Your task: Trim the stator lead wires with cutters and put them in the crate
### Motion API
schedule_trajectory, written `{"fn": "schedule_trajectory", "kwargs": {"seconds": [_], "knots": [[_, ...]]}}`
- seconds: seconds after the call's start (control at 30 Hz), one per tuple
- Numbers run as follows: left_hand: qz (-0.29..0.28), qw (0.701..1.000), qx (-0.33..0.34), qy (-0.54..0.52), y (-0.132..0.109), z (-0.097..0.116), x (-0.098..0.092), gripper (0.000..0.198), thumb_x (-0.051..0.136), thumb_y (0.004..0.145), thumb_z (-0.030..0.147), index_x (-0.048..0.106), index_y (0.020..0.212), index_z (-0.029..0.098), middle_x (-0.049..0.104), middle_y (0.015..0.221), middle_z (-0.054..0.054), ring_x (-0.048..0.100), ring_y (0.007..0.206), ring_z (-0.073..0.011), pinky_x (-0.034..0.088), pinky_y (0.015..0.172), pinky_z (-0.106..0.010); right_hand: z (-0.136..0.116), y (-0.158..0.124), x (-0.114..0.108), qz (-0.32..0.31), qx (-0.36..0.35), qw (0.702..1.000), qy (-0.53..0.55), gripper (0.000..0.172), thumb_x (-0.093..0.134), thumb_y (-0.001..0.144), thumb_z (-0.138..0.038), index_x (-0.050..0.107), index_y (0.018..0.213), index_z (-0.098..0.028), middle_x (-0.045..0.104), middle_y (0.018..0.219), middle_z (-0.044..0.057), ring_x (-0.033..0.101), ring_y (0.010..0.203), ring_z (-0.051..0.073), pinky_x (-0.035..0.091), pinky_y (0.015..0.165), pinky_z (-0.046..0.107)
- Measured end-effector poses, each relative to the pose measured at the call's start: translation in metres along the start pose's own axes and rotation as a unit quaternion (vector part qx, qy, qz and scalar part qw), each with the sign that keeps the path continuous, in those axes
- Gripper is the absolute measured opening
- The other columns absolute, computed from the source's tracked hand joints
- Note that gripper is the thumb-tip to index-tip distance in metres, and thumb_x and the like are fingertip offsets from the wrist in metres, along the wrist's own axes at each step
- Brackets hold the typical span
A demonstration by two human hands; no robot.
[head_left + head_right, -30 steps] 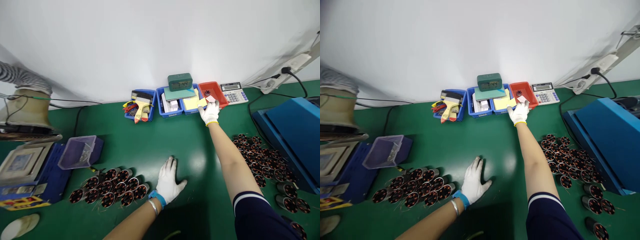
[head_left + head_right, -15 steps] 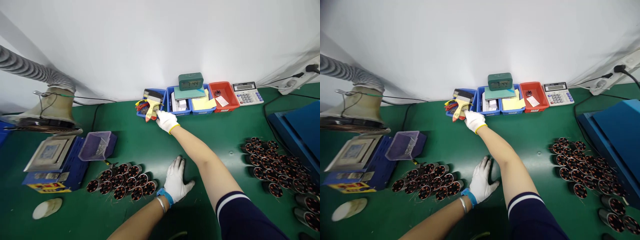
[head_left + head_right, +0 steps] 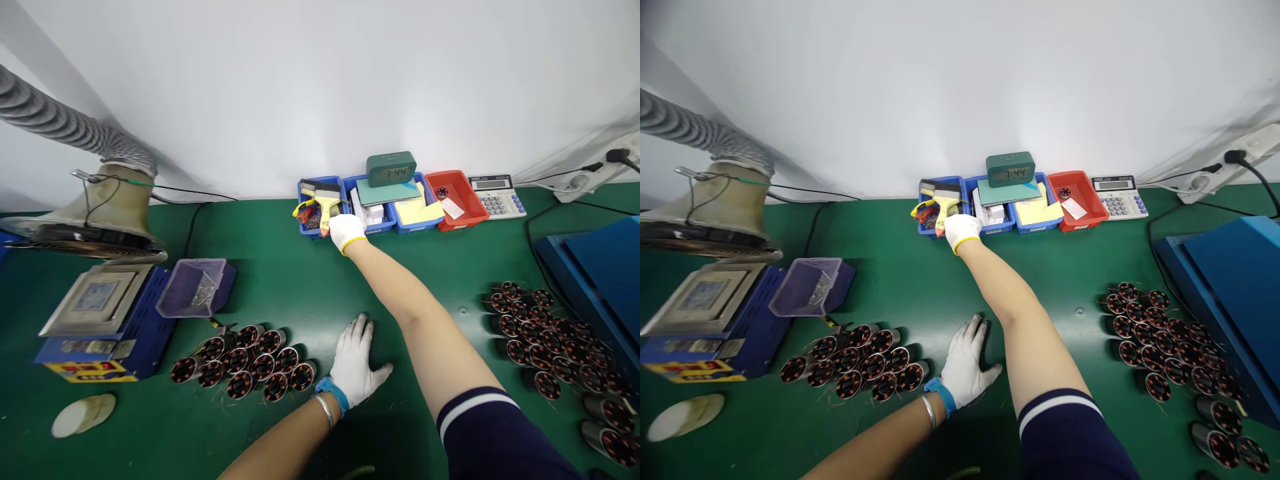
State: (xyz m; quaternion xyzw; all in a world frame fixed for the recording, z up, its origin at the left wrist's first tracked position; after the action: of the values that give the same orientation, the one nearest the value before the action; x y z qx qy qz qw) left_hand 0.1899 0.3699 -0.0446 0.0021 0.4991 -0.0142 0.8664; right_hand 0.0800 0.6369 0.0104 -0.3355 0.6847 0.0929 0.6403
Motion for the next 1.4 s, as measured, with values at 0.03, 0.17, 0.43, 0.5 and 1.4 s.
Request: {"fn": "schedule_trajectory", "kwargs": {"seconds": [0.03, 0.17, 0.43, 0.5, 1.4], "knots": [[0.000, 1.000, 0.002, 0.000, 0.000, 0.000, 0.000, 0.087, 0.068, 0.068, 0.046, 0.039, 0.141, 0.008, 0.033, 0.151, -0.025, 0.034, 0.138, -0.0417, 0.035, 0.108, -0.059, -0.002, 0.000, -0.002, 0.003, 0.004, 1.000, 0.001, 0.038, 0.058, 0.092, -0.037, 0.055, 0.123, -0.016, 0.058, 0.123, 0.009, 0.060, 0.105, 0.021, 0.053, 0.088, 0.042], [-0.002, 1.000, 0.014, -0.002, -0.001, 0.001, 0.000, 0.084, 0.067, 0.070, 0.046, 0.041, 0.139, 0.007, 0.034, 0.150, -0.026, 0.034, 0.137, -0.0419, 0.035, 0.108, -0.059, 0.005, -0.015, -0.012, 0.047, 0.006, 0.999, 0.013, 0.034, 0.053, 0.093, -0.036, 0.059, 0.119, -0.016, 0.063, 0.114, 0.012, 0.063, 0.100, 0.023, 0.052, 0.084, 0.041], [0.009, 1.000, 0.017, 0.009, -0.004, -0.001, 0.002, 0.083, 0.066, 0.073, 0.046, 0.036, 0.143, 0.011, 0.033, 0.152, -0.023, 0.036, 0.137, -0.0411, 0.035, 0.107, -0.056, 0.202, -0.095, -0.036, 0.299, 0.260, 0.918, -0.024, 0.116, 0.057, 0.063, -0.081, 0.027, 0.146, -0.006, 0.023, 0.150, 0.032, 0.026, 0.134, 0.048, 0.023, 0.103, 0.065], [0.005, 1.000, 0.018, 0.012, -0.004, -0.001, 0.002, 0.083, 0.065, 0.073, 0.046, 0.037, 0.143, 0.011, 0.033, 0.152, -0.023, 0.035, 0.137, -0.0408, 0.034, 0.107, -0.056, 0.230, -0.090, -0.019, 0.259, 0.259, 0.930, -0.038, 0.115, 0.057, 0.061, -0.082, 0.029, 0.145, -0.008, 0.028, 0.147, 0.030, 0.028, 0.132, 0.046, 0.016, 0.104, 0.067], [-0.002, 0.999, 0.009, 0.053, -0.002, 0.002, 0.001, 0.080, 0.066, 0.073, 0.044, 0.042, 0.140, 0.007, 0.035, 0.151, -0.023, 0.037, 0.135, -0.0397, 0.035, 0.109, -0.053, 0.099, -0.068, 0.017, 0.190, -0.020, 0.979, 0.072, 0.084, 0.056, 0.080, -0.063, 0.037, 0.143, -0.011, 0.043, 0.139, 0.023, 0.039, 0.128, 0.039, 0.029, 0.105, 0.058]]}}
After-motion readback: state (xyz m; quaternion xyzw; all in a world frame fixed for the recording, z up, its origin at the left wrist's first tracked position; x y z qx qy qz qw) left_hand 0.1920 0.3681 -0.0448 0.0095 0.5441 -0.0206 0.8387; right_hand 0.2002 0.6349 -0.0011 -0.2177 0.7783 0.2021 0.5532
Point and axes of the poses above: each hand's wrist, its own y-axis towards the middle knuckle, its own x-axis out of the palm, z = x × y, the point moved 8 cm from there along y, towards the middle knuckle
